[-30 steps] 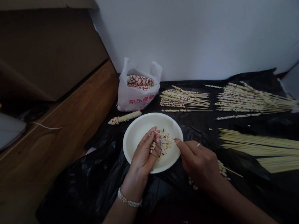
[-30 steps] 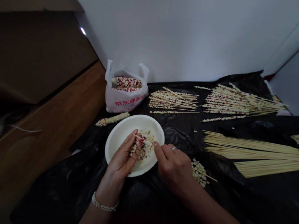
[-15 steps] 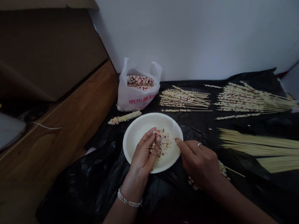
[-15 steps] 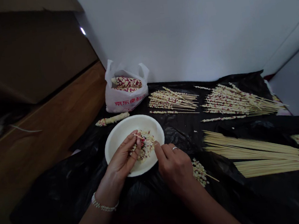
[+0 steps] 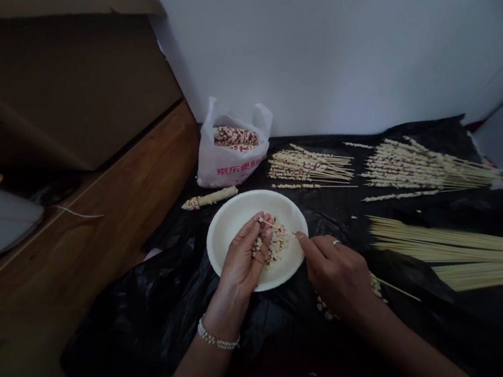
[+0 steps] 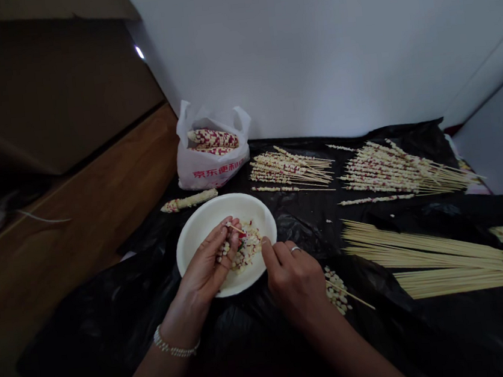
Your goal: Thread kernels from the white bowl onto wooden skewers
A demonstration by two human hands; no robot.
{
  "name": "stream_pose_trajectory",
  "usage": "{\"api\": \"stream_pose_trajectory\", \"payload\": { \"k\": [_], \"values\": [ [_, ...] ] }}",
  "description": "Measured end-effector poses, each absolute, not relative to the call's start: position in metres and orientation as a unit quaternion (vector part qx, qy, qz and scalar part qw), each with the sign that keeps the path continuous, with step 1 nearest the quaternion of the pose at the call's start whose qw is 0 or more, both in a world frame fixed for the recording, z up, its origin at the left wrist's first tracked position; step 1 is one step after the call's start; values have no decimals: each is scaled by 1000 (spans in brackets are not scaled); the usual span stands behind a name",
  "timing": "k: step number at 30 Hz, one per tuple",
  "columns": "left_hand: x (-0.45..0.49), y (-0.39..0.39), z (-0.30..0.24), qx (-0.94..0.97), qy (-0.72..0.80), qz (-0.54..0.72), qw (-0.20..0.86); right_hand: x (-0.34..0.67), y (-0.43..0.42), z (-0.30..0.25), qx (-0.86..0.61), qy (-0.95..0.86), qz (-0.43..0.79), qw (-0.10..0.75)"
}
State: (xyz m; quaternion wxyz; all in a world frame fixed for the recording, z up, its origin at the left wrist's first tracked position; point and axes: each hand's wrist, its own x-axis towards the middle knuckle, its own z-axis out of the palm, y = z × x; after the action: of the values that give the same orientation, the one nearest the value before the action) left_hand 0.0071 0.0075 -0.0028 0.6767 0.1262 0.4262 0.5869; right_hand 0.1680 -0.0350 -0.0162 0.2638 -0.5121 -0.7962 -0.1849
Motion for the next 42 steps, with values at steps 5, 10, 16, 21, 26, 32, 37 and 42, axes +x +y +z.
{"api": "stream_pose_trajectory", "payload": {
  "k": [5,10,16,21,26,32,37,42],
  "values": [
    [6,9,-6,118,440,587,669,168,-35,-17,-509,-797,-185,266],
    [5,10,-8,98,424,588,682,167,-35,-18,-508,-798,-178,270],
    [5,10,-8,70,414,589,690,166,-35,-19,-502,-796,-186,281],
    [4,10,-8,63,415,589,690,167,-36,-18,-502,-799,-181,278],
    [3,10,-9,63,409,589,694,166,-36,-16,-501,-798,-183,278],
    [4,10,-6,60,415,587,692,166,-36,-17,-502,-802,-180,268],
    [5,9,-4,60,419,585,691,167,-36,-17,-500,-802,-176,276],
    [5,9,-2,61,417,574,702,166,-36,-17,-495,-798,-188,286]
  ]
}}
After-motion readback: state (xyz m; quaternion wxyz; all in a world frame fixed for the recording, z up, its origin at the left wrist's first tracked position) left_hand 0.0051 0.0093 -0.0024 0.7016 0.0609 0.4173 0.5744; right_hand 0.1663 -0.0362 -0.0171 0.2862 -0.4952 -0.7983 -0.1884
